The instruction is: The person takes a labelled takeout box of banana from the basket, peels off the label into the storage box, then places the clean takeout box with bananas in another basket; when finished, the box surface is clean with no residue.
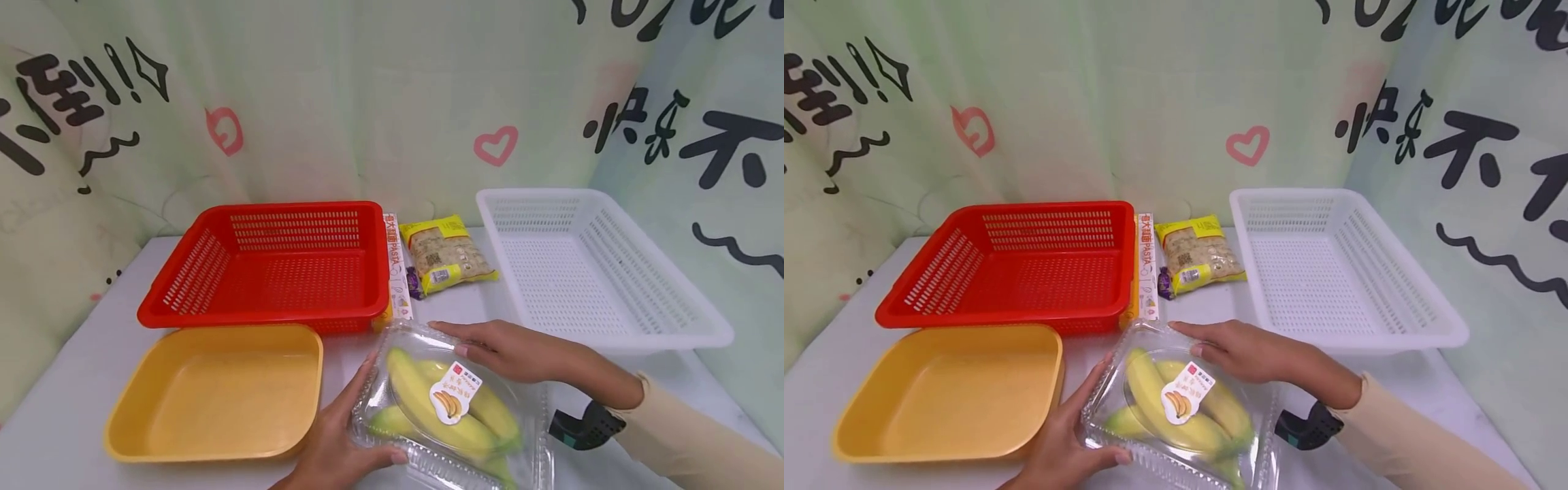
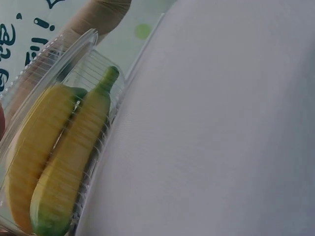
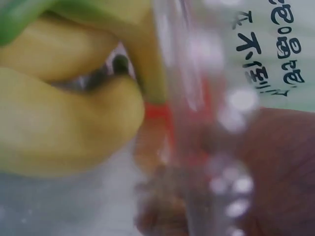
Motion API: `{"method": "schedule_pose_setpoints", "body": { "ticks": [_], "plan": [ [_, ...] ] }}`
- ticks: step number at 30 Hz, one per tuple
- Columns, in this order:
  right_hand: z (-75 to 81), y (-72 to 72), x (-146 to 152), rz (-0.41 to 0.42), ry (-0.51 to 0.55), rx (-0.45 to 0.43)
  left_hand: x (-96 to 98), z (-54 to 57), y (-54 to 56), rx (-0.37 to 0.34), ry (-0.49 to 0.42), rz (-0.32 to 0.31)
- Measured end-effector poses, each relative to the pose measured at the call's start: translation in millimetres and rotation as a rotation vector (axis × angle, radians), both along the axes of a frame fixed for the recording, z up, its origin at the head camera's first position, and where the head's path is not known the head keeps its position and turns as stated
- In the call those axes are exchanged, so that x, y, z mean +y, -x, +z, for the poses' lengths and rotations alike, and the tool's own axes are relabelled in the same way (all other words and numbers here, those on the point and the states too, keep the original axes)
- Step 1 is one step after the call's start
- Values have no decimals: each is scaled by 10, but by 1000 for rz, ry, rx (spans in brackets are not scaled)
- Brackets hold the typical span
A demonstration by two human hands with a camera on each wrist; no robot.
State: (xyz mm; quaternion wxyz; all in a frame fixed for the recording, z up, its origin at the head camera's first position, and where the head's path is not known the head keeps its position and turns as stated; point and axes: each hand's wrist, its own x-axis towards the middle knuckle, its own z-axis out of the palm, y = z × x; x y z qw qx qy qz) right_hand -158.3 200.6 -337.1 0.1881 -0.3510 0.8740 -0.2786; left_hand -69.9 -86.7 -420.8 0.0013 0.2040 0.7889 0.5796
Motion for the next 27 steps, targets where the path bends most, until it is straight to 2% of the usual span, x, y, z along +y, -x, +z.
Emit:
{"method": "schedule_pose_setpoints", "body": {
  "ticks": [3, 7, 8, 10, 12, 14, 18, 24, 27],
  "plan": [
    [46, -13, 0, -34, -19, 29, -2, 11, 0, -36, -8, 5],
    [160, -101, 9, -81, -10, 143, 0, 22, -4, -61, -14, 12],
    [196, -140, 5, -84, 1, 173, 2, 20, -8, -44, -16, 15],
    [258, -231, -16, -68, 18, 236, 6, 15, -19, -23, -20, 21],
    [294, -327, -50, -15, 51, 279, 11, 11, -32, -12, -17, 36],
    [291, -414, -88, 56, 92, 314, 15, 5, -45, 13, -6, 52],
    [225, -542, -151, 150, 131, 373, 24, -2, -52, 4, 12, 73],
    [112, -633, -182, 166, 136, 453, 31, -38, -28, 79, 25, 56],
    [61, -654, -193, 156, 127, 455, 24, -50, -30, 110, 38, 63]
  ]
}}
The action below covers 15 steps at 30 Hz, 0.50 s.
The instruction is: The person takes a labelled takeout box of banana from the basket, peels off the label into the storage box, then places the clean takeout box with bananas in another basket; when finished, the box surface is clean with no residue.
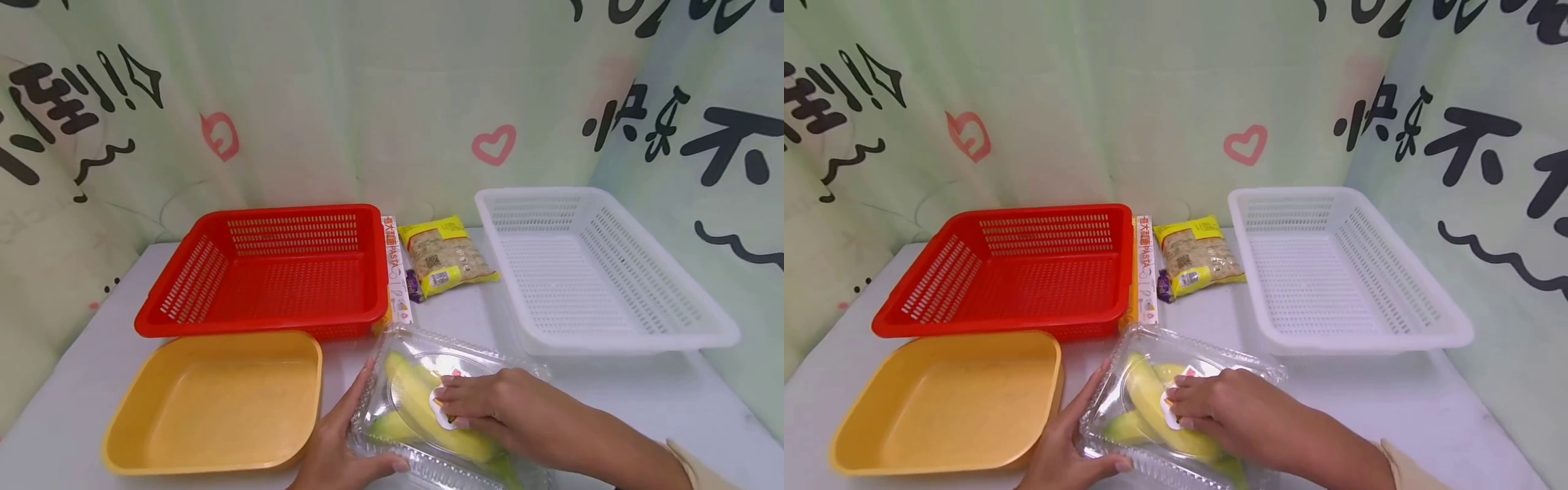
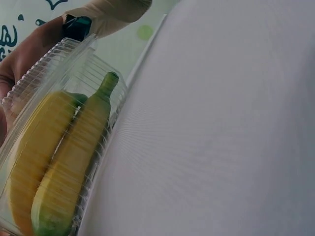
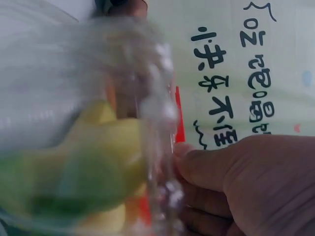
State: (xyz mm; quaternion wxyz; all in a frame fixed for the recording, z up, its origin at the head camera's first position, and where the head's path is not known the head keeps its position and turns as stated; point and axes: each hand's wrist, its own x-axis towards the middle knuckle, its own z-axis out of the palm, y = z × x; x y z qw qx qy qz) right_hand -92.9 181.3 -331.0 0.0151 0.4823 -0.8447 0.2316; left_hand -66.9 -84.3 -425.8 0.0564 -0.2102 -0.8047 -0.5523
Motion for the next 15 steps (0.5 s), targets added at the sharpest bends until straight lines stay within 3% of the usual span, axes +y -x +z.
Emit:
{"method": "schedule_pose_setpoints", "body": {
  "ticks": [5, 15],
  "plan": [
    [-69, -35, -25, -39, -14, -7, -9, -6, -26, -18, 27, 28],
    [-126, -34, -26, -31, 8, 119, 3, 11, -26, -26, 68, 52]
  ]
}}
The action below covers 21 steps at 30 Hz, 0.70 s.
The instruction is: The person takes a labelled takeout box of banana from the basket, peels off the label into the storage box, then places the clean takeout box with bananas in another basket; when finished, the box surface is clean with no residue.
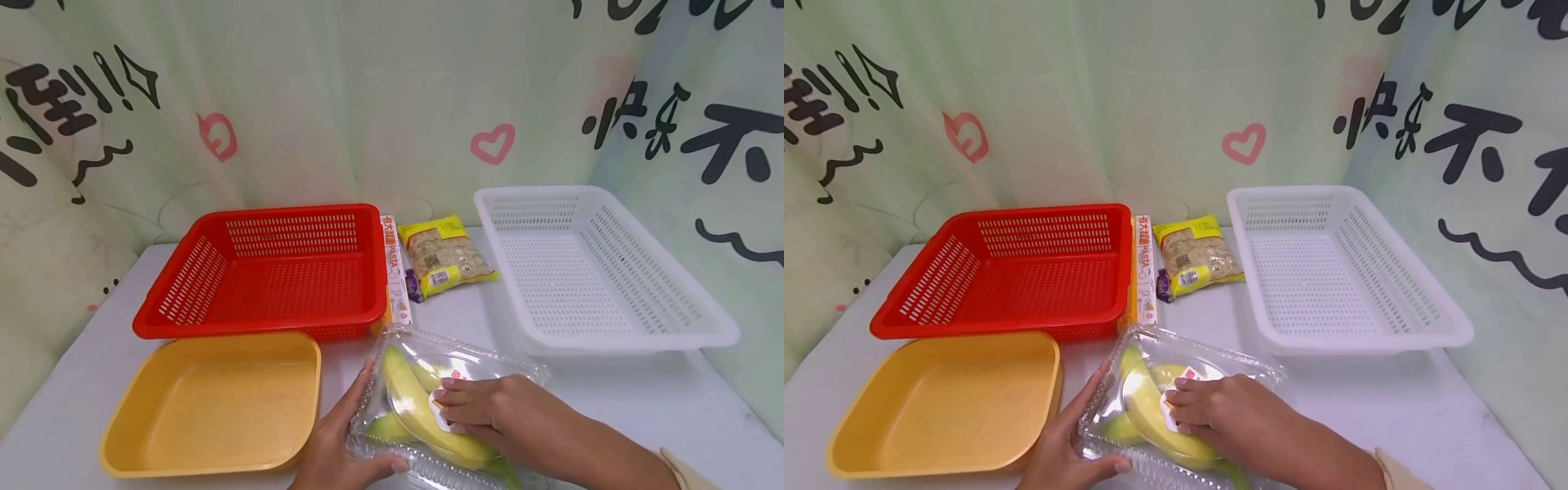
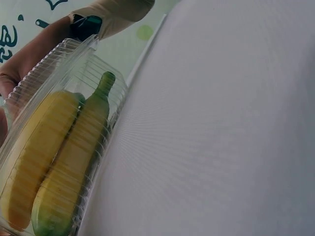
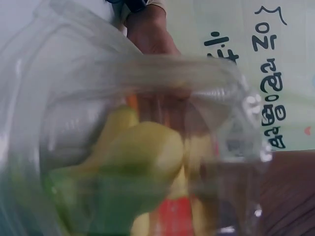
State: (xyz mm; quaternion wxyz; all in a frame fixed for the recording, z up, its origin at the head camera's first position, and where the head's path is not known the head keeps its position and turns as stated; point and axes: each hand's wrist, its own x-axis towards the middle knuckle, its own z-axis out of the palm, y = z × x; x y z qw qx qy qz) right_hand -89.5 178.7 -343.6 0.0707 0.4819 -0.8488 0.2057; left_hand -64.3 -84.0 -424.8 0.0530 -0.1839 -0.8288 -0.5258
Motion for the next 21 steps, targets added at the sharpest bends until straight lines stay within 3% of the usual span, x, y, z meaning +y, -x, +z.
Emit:
{"method": "schedule_pose_setpoints", "body": {
  "ticks": [5, 11, 15, 21],
  "plan": [
    [3, -2, -10, 4, -3, 33, 10, 36, -7, -72, -25, 2],
    [13, -18, -73, -72, 16, -10, 15, 59, -10, -116, -40, -4],
    [15, -31, -114, -127, 33, -47, 11, 56, -5, -98, -32, -7],
    [-29, -50, -124, -119, 70, 20, -3, 9, 11, 2, -30, -28]
  ]
}}
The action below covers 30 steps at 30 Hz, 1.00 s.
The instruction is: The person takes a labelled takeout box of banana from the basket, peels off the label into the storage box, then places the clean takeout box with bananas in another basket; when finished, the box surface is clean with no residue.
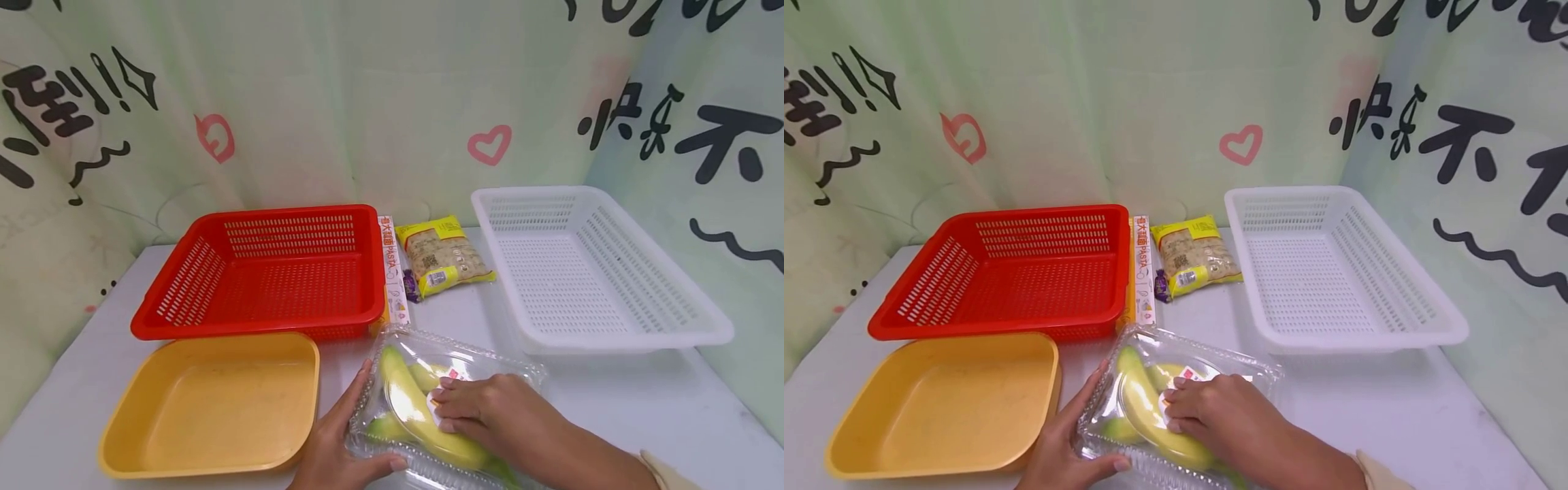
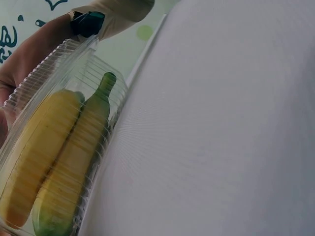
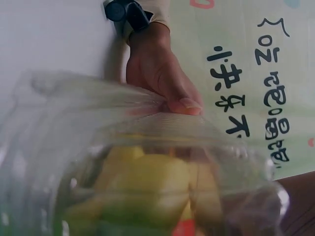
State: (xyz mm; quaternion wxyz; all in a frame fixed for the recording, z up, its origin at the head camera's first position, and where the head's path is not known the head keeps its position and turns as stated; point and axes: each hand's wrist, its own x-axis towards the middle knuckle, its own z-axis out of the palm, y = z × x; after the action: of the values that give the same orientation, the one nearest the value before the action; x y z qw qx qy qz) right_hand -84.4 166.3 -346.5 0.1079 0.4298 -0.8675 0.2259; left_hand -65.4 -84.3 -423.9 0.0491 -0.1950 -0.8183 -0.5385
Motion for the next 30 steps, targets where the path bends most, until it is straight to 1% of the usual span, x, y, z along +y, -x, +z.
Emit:
{"method": "schedule_pose_setpoints", "body": {
  "ticks": [2, 3, 7, 10, 12, 15, 20, 22, 23, 25, 30],
  "plan": [
    [-18, -7, -7, 1, 1, 24, -5, -12, 2, 20, -1, -4],
    [-26, -13, -10, -1, 0, 33, -8, -13, 2, 18, -2, -5],
    [-55, -23, -23, -15, 14, 91, -13, 1, 1, -19, -7, -2],
    [-59, -6, -24, -18, 40, 106, -11, 7, 4, -26, -4, -4],
    [-50, 7, -14, -13, 51, 88, -8, 4, 6, -15, 1, -8],
    [-33, 15, 12, 4, 39, 41, -7, 2, 2, 6, 10, -8],
    [-10, -6, 47, 17, -1, -53, 0, 30, -7, -70, 13, 4],
    [-5, -15, 50, 13, -4, -70, 5, 38, -6, -95, 11, 5],
    [-3, -17, 48, 11, -2, -72, 7, 39, -5, -96, 8, 0],
    [-8, -20, 43, 10, 3, -45, 7, 36, -6, -86, 6, -5],
    [-37, -31, 22, -2, -5, 1, 3, 8, -3, -4, 6, -5]
  ]
}}
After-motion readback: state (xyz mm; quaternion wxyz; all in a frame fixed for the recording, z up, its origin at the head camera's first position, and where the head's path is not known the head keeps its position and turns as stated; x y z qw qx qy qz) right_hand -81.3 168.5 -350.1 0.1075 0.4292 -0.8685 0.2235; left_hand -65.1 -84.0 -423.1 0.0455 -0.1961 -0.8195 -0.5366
